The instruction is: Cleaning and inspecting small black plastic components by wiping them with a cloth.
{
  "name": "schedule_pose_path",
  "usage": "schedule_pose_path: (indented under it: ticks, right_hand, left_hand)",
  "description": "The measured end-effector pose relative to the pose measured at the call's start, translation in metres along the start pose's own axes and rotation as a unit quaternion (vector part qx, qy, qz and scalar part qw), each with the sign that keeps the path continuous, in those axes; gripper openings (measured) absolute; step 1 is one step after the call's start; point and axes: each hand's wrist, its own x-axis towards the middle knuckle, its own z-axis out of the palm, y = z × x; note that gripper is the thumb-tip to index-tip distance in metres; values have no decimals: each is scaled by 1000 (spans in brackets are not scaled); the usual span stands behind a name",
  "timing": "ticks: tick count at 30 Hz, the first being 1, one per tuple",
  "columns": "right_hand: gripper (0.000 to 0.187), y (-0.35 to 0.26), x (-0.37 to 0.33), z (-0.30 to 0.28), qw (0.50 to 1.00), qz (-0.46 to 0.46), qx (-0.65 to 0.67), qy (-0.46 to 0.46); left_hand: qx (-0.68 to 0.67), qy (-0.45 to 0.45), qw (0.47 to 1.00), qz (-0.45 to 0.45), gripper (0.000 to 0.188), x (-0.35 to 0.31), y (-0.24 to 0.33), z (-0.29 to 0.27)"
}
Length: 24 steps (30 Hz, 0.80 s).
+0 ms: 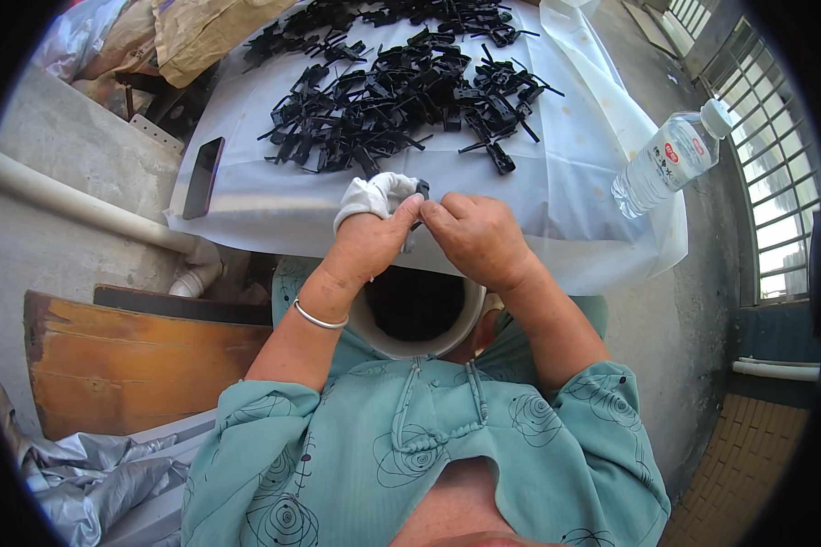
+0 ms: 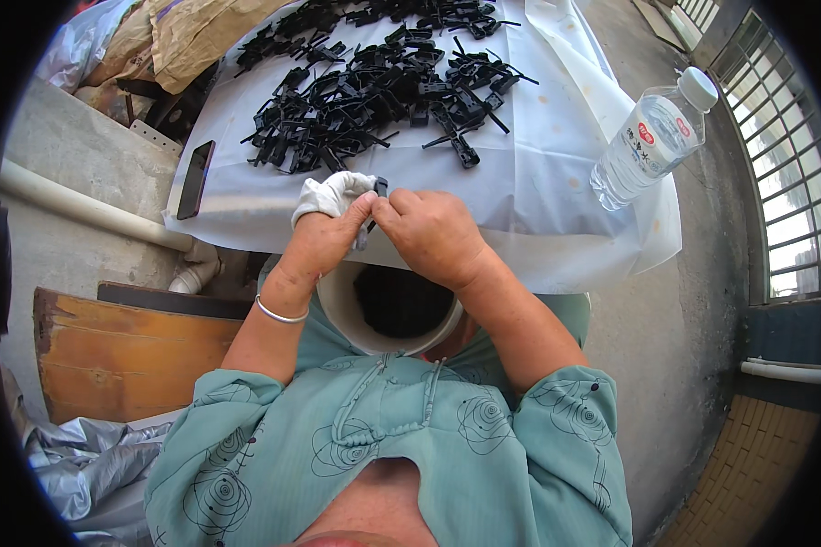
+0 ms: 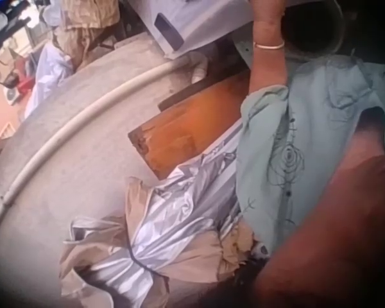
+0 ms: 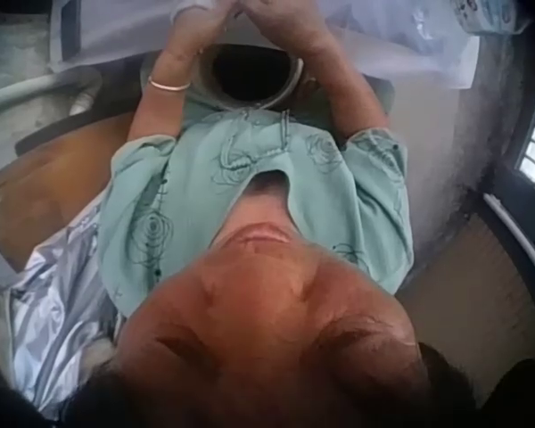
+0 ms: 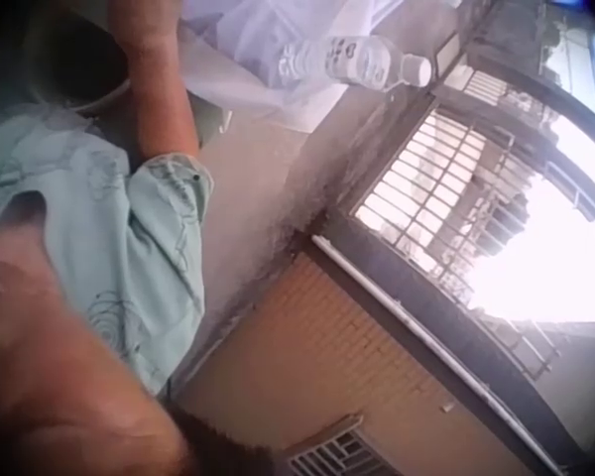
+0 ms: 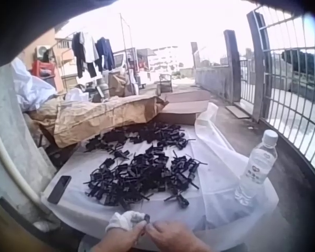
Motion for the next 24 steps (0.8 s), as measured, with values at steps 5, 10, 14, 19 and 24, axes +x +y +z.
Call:
schedule_pose_path:
  ticks: [5, 10, 14, 19, 24]
  right_hand:
    - [17, -4, 2, -2, 999, -31, 2, 26]
    - [15, -6, 3, -3, 995, -28, 79, 47]
    - [15, -10, 6, 1, 949, 124, 251, 148]
    - [15, -7, 9, -1, 817, 316, 473, 91]
    - [20, -1, 3, -12, 877, 271, 396, -19]
  left_hand:
    - [-173, -85, 978, -75, 19, 3, 1, -8]
    - [-249, -56, 966, -52, 19, 4, 0, -3]
    - [-109, -87, 990, 25, 21, -3, 4, -5]
    - [-149, -130, 980, 25, 21, -19, 16, -1]
    - [3, -25, 998, 59, 23, -20, 12, 0]
